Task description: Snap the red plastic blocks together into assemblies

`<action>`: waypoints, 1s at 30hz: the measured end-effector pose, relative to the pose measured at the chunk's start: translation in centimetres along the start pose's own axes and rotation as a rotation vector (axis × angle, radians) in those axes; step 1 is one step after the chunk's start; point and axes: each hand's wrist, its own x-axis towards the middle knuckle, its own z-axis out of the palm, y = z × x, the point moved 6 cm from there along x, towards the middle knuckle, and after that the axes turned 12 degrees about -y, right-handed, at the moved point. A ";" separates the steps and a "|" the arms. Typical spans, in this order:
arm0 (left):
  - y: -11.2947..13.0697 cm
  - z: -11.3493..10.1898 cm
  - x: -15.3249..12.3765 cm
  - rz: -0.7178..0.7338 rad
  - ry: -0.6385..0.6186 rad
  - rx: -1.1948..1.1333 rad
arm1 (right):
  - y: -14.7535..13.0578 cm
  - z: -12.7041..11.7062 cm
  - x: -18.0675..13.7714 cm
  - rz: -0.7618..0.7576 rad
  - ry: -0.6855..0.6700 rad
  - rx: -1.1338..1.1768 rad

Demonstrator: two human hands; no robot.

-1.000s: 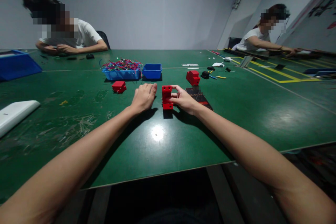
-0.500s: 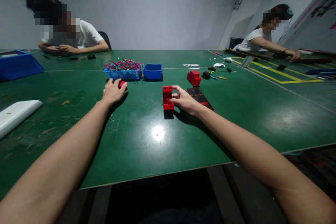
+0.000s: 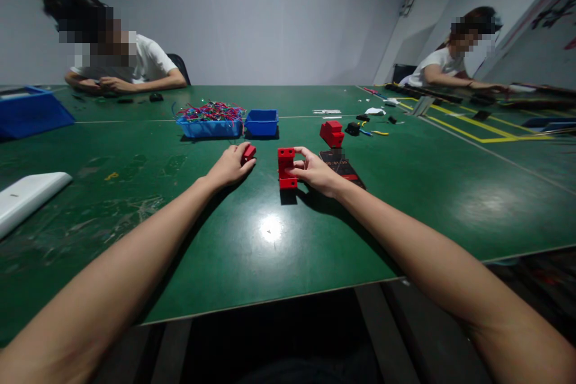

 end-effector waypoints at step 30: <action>2.7 -1.2 -1.2 -0.087 0.410 -0.408 | -1.3 0.5 -0.6 -0.056 0.024 -0.195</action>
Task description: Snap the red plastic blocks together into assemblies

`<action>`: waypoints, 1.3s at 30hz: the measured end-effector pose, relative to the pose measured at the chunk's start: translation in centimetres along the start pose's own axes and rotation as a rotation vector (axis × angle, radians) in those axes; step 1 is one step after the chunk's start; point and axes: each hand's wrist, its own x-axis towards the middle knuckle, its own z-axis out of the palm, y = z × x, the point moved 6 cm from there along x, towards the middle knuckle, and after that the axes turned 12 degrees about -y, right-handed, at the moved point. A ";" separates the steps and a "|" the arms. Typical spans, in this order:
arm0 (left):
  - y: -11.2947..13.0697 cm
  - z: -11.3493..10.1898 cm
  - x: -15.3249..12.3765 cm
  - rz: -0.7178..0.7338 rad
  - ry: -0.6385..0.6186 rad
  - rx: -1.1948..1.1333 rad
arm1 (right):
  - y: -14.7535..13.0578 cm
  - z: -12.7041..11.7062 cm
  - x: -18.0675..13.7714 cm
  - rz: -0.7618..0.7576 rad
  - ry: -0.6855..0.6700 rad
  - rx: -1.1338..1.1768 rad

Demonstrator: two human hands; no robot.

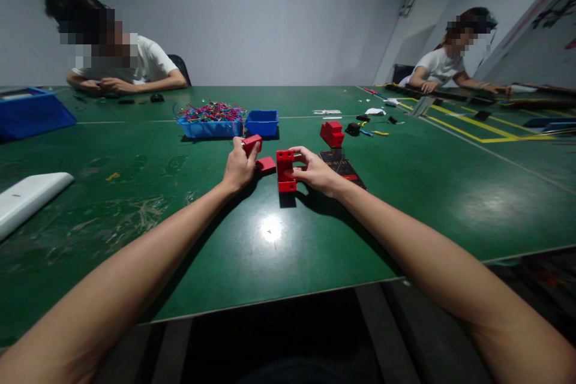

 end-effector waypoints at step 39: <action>4.3 3.7 -2.3 0.297 -0.481 -0.378 | -0.1 -0.5 0.0 -0.008 0.077 -0.105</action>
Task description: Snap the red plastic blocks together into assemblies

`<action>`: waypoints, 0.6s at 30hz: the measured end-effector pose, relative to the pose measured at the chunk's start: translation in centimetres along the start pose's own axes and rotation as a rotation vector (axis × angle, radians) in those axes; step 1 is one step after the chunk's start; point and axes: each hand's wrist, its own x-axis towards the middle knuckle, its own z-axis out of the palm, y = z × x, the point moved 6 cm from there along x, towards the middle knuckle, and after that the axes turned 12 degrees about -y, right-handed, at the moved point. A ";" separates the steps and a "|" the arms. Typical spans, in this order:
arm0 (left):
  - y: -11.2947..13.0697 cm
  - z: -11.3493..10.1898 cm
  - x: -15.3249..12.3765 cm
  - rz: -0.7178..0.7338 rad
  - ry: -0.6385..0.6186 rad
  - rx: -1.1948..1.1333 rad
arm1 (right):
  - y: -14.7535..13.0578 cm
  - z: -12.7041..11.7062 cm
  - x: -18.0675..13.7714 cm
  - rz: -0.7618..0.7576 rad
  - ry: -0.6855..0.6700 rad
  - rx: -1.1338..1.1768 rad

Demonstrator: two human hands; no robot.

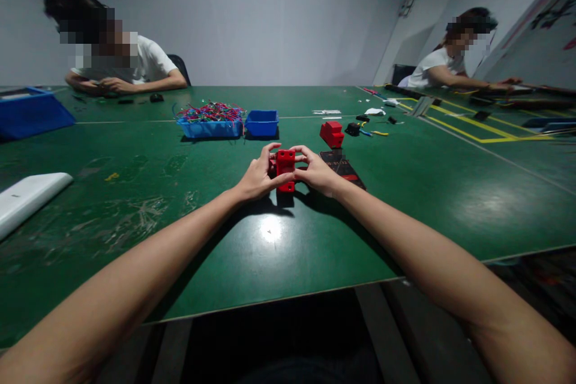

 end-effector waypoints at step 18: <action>0.7 0.5 0.0 0.061 -0.042 0.256 | -0.1 -0.5 0.0 0.042 0.127 0.149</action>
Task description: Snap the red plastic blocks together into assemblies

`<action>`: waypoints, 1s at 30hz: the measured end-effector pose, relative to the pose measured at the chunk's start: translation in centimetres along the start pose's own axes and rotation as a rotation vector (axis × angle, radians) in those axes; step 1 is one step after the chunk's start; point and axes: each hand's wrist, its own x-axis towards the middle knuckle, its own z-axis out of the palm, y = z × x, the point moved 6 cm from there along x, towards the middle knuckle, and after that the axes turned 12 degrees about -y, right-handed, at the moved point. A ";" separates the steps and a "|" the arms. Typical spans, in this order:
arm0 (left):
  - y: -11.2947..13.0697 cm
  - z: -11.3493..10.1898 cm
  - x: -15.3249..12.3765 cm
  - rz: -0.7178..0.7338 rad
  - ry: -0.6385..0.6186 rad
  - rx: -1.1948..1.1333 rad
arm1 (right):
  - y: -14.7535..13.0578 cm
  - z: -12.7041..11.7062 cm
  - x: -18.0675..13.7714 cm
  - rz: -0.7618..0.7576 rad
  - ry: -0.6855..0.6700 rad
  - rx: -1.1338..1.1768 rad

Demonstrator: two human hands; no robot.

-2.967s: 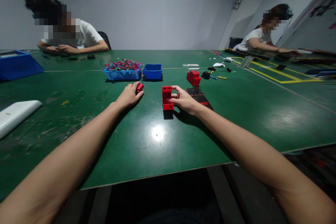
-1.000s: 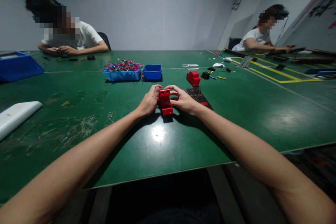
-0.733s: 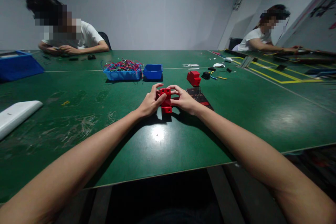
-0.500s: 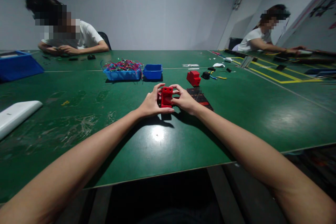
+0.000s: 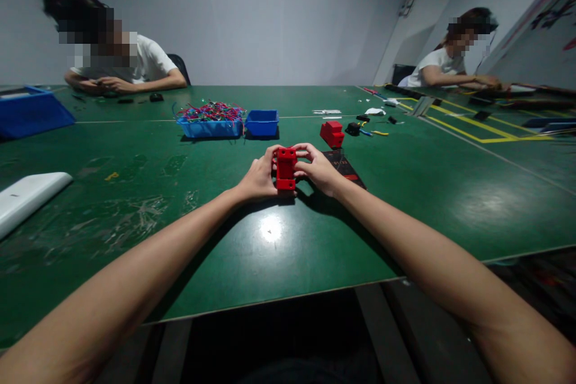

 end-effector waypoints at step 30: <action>-0.6 -0.1 0.2 -0.045 0.066 0.151 | 0.5 -2.1 0.0 0.103 0.311 0.141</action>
